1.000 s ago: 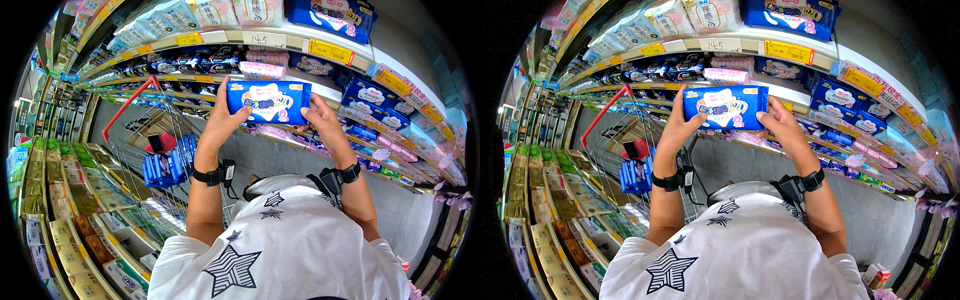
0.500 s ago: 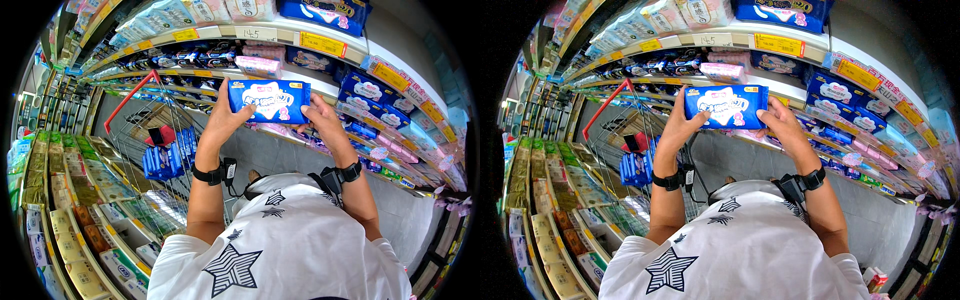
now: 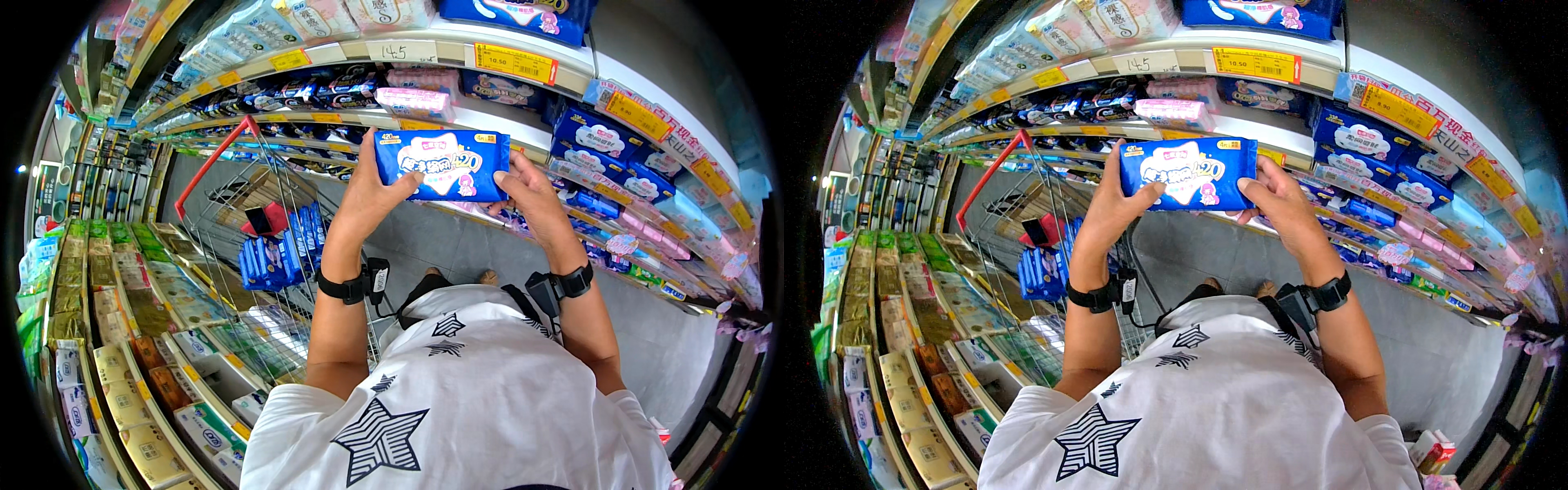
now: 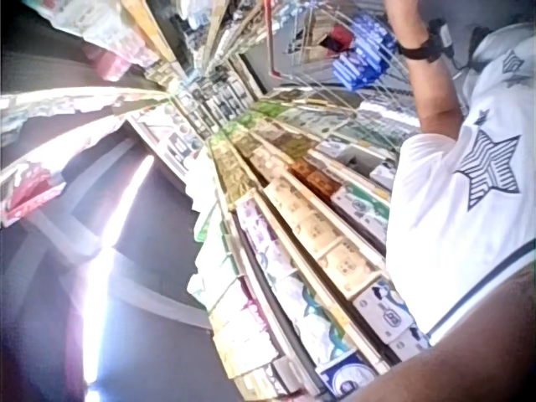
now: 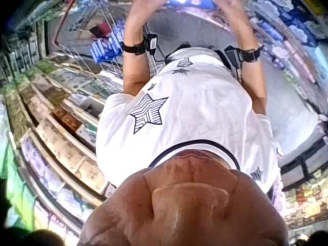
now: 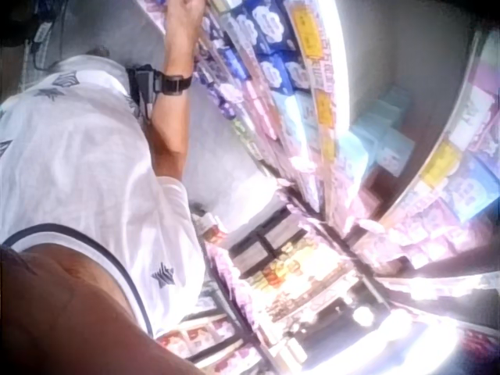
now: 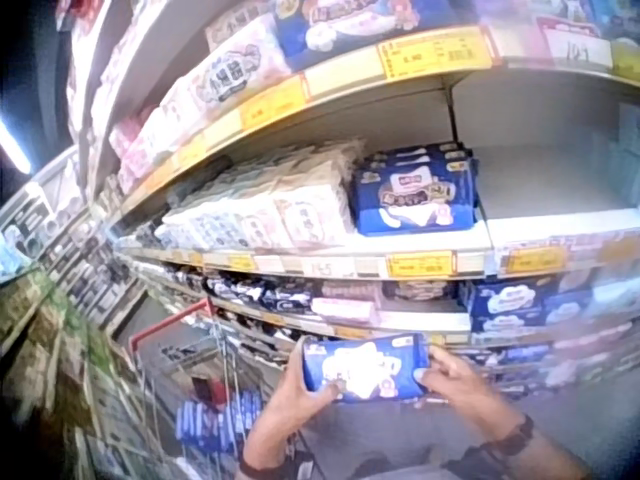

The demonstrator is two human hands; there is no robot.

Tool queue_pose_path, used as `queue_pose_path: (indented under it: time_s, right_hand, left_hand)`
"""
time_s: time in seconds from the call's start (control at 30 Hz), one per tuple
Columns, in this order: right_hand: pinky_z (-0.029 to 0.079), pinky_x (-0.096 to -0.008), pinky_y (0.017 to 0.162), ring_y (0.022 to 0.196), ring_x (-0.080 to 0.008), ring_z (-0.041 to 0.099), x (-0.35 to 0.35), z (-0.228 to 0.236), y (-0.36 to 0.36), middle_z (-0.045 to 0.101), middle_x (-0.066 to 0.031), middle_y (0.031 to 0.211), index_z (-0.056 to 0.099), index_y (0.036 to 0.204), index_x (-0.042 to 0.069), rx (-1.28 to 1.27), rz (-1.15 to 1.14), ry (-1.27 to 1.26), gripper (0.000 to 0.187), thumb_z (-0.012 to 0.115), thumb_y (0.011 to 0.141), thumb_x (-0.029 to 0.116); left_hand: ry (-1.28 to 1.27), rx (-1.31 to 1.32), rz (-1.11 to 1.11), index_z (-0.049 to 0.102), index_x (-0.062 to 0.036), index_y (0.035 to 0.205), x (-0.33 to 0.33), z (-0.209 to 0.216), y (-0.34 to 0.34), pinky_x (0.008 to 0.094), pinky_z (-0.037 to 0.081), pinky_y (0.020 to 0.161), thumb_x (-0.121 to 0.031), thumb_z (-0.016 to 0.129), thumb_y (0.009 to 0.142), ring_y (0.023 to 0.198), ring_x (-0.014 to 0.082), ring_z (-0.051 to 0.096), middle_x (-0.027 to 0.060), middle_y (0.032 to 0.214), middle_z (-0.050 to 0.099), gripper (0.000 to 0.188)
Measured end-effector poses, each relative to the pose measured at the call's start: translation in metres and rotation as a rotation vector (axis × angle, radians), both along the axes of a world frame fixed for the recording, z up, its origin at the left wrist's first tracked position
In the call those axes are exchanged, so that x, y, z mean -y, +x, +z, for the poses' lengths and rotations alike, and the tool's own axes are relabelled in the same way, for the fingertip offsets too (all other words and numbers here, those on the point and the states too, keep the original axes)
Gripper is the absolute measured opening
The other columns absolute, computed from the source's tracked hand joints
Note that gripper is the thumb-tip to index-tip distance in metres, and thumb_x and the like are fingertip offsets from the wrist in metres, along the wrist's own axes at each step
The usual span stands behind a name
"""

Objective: The person repeatedly picks up packages of diapers from a shopping cart and places them onto a store shelf. They handle the items one by one, arranging them in rows on the shelf.

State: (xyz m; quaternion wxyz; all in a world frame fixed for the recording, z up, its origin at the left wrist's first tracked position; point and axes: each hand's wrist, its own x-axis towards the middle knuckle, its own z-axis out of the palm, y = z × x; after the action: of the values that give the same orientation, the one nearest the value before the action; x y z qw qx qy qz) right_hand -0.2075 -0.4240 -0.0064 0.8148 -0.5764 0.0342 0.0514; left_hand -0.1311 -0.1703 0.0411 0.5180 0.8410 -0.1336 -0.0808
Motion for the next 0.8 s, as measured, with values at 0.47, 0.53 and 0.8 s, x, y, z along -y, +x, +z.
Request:
queue_pose_path:
  time_s: [0.47, 0.53, 0.8]
  right_hand:
    - [0.057, -0.0259, 0.066, 0.083, -0.0161, 0.069, -0.032, 0.025, 0.006, 0.069, -0.0133, 0.109, 0.047, 0.139, -0.001, 0.038, -0.138, -0.098, 0.048, 0.059, 0.101, 0.024]
    - [0.056, -0.0256, 0.066, 0.083, -0.0158, 0.069, -0.04, 0.029, 0.008, 0.068, -0.0136, 0.11, 0.047, 0.139, -0.001, 0.031, -0.143, -0.118, 0.048, 0.059, 0.101, 0.025]
    - [0.057, -0.0255, 0.067, 0.087, -0.0152, 0.068, -0.079, 0.043, 0.016, 0.068, -0.0139, 0.114, 0.046, 0.141, -0.002, 0.047, -0.156, -0.163, 0.053, 0.061, 0.1, 0.028]
  left_hand:
    - [-0.139, 0.016, -0.138, 0.021, 0.0051, 0.156, -0.028, 0.017, 0.032, 0.0345, 0.055, 0.085, -0.037, 0.072, 0.09, 0.112, 0.0261, 0.061, 0.024, 0.132, 0.055, 0.093]
    - [-0.144, -0.048, -0.134, 0.022, 0.0029, 0.156, -0.039, 0.021, 0.034, 0.0324, 0.057, 0.075, -0.04, 0.07, 0.091, 0.109, 0.0254, 0.062, 0.0236, 0.131, 0.056, 0.091]
    - [-0.287, -0.042, -0.098, 0.028, 0.0019, 0.155, -0.077, 0.003, 0.047, 0.031, 0.054, 0.084, -0.041, 0.063, 0.097, 0.117, 0.0247, 0.058, 0.0229, 0.139, 0.05, 0.08]
